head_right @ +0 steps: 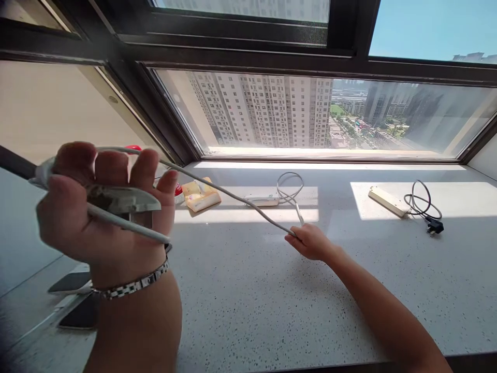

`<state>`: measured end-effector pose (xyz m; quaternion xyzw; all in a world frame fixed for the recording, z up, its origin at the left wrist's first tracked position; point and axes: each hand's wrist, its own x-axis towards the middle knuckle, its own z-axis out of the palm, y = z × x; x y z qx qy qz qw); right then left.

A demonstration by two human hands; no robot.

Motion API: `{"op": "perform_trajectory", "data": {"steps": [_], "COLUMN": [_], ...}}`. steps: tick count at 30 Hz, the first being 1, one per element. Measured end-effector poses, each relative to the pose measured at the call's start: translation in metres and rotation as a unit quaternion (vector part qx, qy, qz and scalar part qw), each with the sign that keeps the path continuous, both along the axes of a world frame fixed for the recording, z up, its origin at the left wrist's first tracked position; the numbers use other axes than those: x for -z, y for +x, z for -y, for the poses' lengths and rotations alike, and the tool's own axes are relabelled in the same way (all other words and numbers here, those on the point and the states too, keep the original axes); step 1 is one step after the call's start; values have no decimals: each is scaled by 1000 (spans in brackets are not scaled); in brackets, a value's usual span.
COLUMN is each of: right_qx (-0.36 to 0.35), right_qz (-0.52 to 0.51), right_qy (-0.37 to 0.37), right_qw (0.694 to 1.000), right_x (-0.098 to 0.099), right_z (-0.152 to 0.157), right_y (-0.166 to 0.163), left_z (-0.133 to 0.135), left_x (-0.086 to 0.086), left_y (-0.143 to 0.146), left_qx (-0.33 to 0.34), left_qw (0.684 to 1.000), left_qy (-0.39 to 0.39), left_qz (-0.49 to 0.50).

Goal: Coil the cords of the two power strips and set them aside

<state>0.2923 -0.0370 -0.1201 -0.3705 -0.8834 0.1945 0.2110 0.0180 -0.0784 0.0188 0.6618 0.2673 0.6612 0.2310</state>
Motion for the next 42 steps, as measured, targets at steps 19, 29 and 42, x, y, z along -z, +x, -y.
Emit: {"op": "perform_trajectory", "data": {"steps": [19, 29, 42], "right_qx": [-78, -152, 51], "right_qz": [87, -84, -283], "right_qy": [-87, -81, 47], "right_qw": [989, 981, 956], "right_x": [-120, -136, -98], "right_z": [100, 97, 35], "right_y": [27, 60, 60], "left_z": [-16, 0, 29], "left_x": [29, 58, 66], "left_y": [70, 127, 141], "left_qx": [137, 523, 677], "left_qw": [911, 762, 619], "left_qy": [-178, -191, -395], "left_qz": [-346, -331, -41]}}
